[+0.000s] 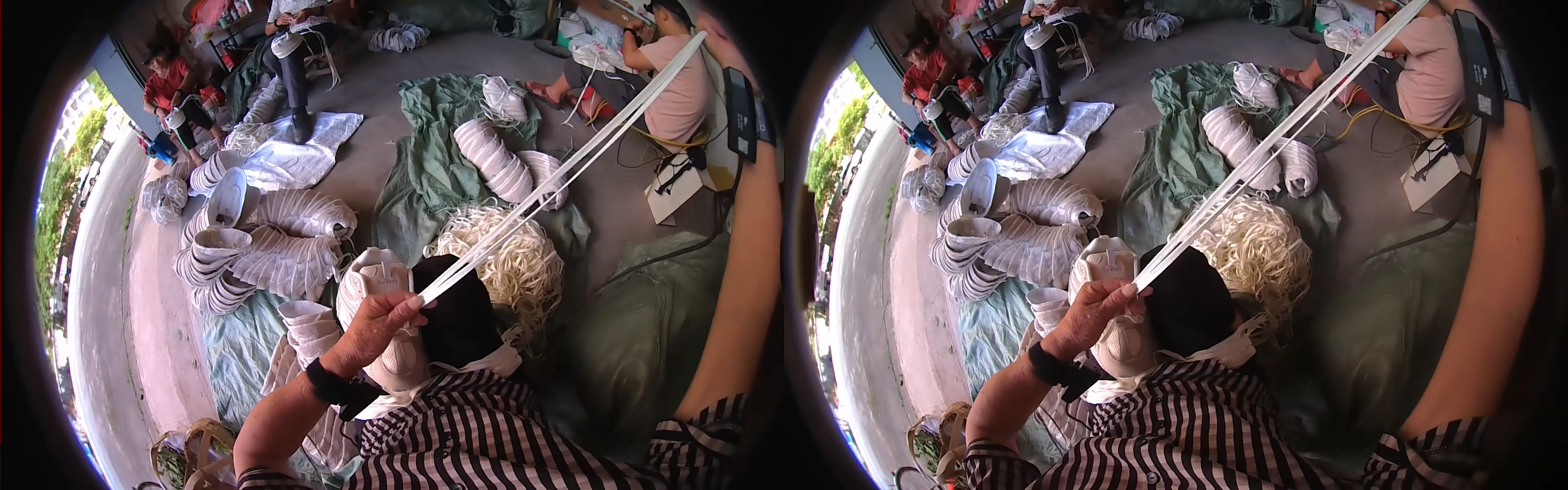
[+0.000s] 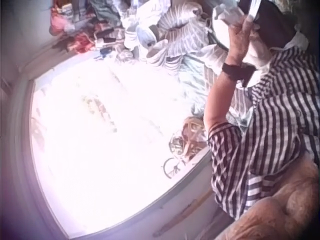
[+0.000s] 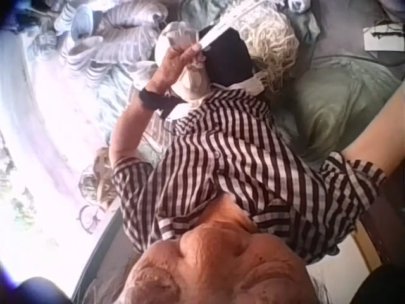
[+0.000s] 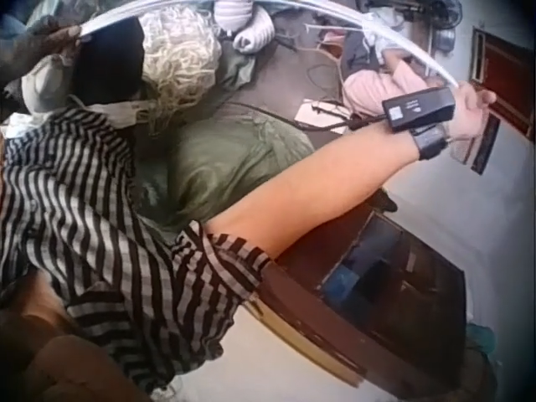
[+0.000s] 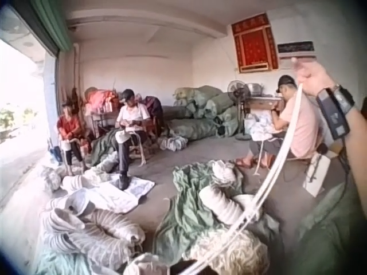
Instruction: Insert and thread white laces through the eyelets of cream-colored shoes.
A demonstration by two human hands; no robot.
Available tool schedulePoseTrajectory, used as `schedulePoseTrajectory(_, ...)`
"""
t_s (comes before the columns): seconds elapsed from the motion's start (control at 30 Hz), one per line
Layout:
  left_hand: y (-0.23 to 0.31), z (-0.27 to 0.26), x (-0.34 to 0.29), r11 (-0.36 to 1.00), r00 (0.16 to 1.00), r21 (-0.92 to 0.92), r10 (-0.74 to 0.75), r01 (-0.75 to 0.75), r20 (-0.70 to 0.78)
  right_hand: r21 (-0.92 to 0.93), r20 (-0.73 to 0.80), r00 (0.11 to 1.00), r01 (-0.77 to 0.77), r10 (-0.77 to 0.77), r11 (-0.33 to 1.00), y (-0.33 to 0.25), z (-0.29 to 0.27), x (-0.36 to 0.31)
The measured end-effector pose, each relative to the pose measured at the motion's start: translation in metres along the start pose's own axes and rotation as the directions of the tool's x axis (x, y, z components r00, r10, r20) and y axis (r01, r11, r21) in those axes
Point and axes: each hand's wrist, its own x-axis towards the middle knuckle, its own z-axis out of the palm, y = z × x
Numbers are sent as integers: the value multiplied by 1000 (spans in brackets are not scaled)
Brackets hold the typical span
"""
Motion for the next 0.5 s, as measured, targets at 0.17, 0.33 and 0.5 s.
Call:
schedulePoseTrajectory(0.17, 4, 0, 3, 983, 988, 182, 0, 28, -152, 842, 505, 863, -499, -29, -206, -153, 65, -96)
schedulePoseTrajectory(0.33, 10, 16, 5, 935, 989, 355, 25, 28, -144, 551, 555, 522, -814, -648, -184, -302, 106, -254)
schedulePoseTrajectory(0.5, 16, 28, -5, 604, 963, 796, 239, -44, -128, 588, 553, 306, -802, -775, 103, -335, 91, -319)
